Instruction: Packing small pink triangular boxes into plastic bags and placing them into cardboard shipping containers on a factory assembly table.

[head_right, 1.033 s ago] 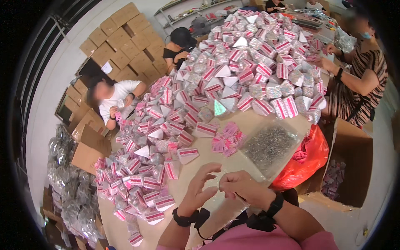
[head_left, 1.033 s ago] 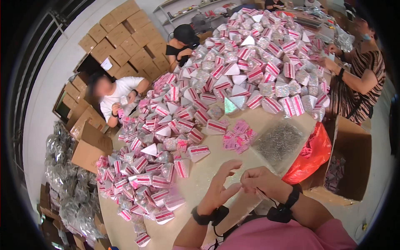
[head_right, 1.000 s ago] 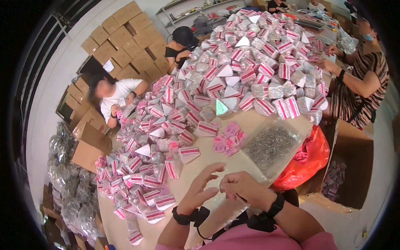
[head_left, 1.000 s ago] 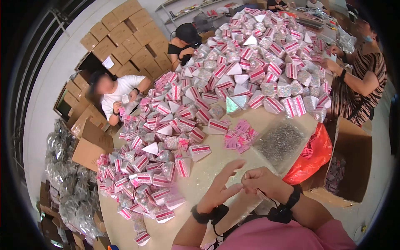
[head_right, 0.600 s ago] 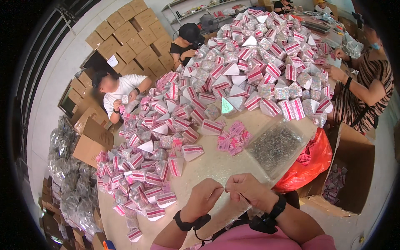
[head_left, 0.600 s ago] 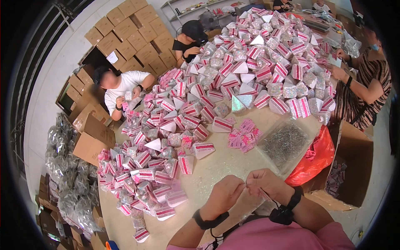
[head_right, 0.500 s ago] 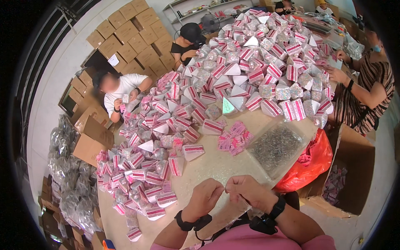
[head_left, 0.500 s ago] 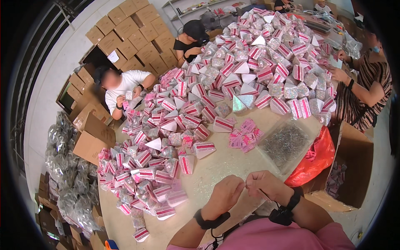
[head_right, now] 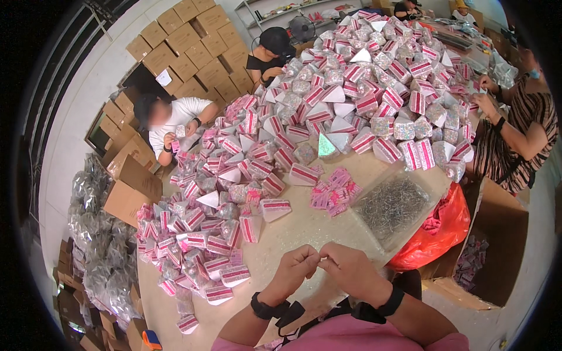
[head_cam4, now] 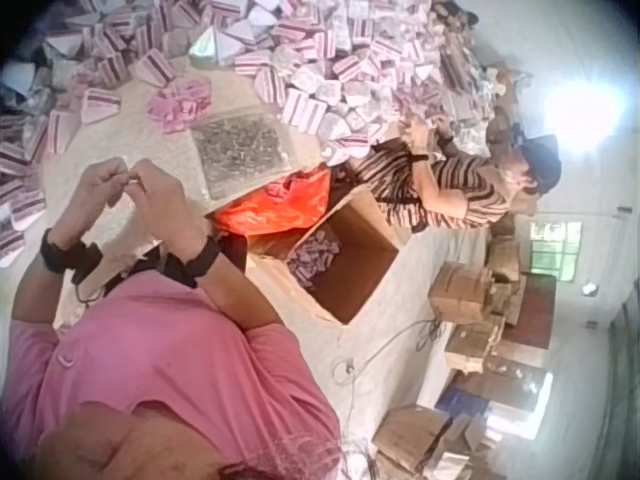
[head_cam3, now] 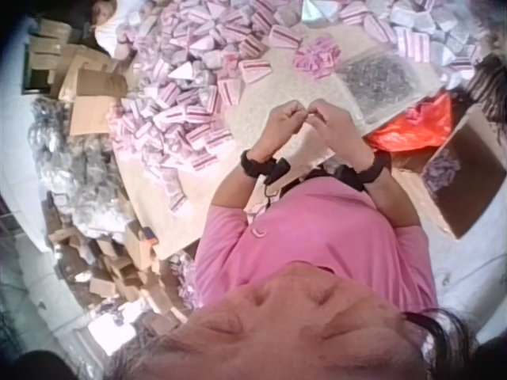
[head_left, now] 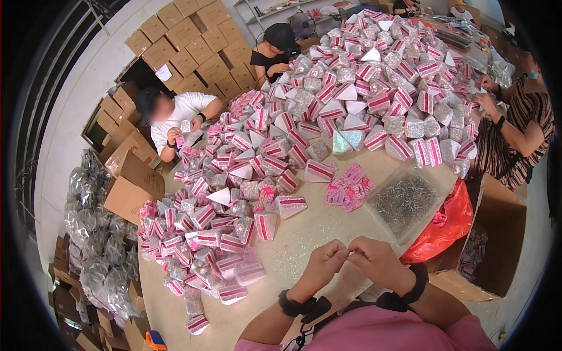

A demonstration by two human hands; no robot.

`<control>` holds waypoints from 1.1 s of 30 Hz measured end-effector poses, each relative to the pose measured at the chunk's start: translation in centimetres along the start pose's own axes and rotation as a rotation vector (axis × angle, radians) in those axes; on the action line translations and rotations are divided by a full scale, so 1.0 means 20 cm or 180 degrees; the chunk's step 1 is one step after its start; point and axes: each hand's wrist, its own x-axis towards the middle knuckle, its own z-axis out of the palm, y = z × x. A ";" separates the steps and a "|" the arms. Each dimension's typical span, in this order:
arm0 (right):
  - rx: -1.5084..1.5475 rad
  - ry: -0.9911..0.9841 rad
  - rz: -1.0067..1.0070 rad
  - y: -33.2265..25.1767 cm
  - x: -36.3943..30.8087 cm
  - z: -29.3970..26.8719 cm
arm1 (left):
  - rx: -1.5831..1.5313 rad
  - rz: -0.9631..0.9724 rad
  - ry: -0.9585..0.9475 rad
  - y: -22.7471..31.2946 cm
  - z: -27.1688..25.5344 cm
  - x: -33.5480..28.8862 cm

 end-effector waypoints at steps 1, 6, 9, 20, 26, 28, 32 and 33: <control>-0.0327 0.0115 -0.0344 0.02 0.00 0.01 | -0.0145 -0.0061 0.0006 0.00 0.00 0.00; -0.1409 0.0279 -0.0982 0.05 -0.01 0.04 | -0.0207 -0.0117 0.0139 -0.01 0.01 -0.01; -0.1552 0.0229 -0.1044 0.06 -0.01 0.03 | -0.0098 -0.0044 0.0168 0.00 0.02 0.00; 0.0578 0.0231 0.0881 0.15 -0.01 -0.02 | 0.2025 0.0669 0.0596 -0.02 -0.30 0.47; 0.0830 0.0105 0.1105 0.24 -0.01 -0.01 | 0.4191 0.1602 0.1027 -0.08 -0.51 0.95; 0.0763 0.0100 0.1178 0.28 -0.02 -0.02 | 0.4708 0.1505 0.1063 -0.06 -0.50 1.06; 0.0798 0.0086 0.1308 0.33 -0.04 -0.04 | 0.5452 0.1333 0.0732 -0.07 -0.52 1.20; 0.0866 0.0054 0.1309 0.34 -0.03 -0.03 | 0.5391 0.1334 0.0712 -0.09 -0.57 1.19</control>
